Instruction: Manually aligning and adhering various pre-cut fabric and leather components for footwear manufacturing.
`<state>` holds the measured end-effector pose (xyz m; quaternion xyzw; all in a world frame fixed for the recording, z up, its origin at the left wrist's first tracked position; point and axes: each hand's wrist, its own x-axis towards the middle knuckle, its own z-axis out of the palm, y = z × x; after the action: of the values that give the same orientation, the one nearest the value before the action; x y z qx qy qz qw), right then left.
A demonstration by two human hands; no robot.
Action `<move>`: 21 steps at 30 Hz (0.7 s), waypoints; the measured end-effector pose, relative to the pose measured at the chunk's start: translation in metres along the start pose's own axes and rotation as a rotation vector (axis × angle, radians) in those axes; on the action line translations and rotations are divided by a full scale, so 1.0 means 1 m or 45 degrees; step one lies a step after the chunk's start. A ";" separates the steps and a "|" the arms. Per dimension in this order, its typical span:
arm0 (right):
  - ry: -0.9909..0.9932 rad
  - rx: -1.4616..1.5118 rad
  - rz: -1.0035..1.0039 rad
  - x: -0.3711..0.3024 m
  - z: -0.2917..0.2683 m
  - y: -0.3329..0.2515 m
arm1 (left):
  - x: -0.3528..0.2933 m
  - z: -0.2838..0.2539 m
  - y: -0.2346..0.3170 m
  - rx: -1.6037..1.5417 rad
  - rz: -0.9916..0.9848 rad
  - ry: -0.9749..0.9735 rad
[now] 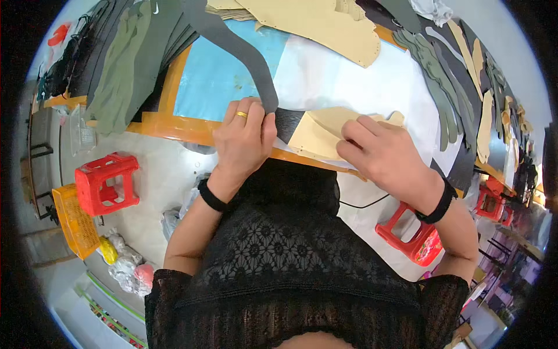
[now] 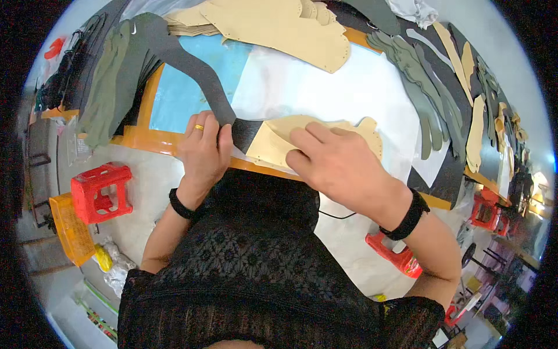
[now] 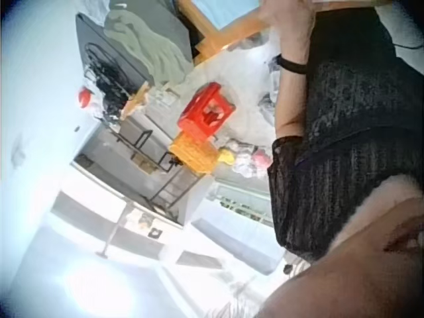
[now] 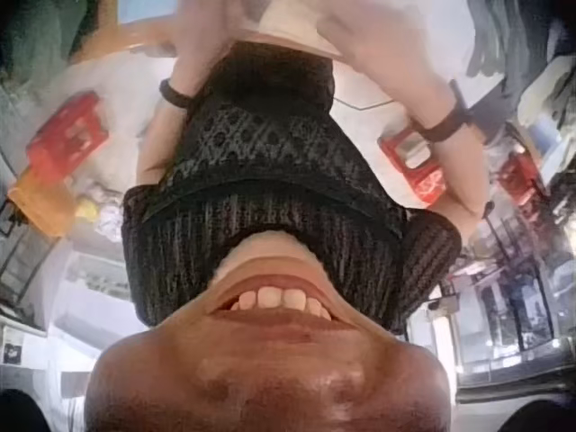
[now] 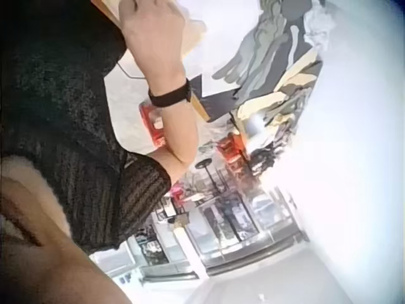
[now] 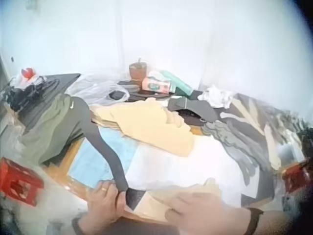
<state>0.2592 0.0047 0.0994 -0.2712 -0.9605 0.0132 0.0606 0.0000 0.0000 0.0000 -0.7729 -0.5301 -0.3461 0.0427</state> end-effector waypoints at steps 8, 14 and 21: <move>-0.052 0.127 -0.034 -0.037 -0.016 0.026 | -0.002 0.000 0.007 0.046 -0.032 0.007; -0.031 0.191 0.024 -0.072 -0.024 0.040 | 0.002 0.000 0.007 0.057 -0.026 -0.009; -0.049 0.082 0.263 -0.129 -0.035 0.067 | -0.001 0.000 0.003 0.060 -0.017 -0.004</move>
<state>0.4077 -0.0055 0.1161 -0.3664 -0.9275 0.0554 0.0491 0.0027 -0.0018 0.0006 -0.7687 -0.5432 -0.3326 0.0580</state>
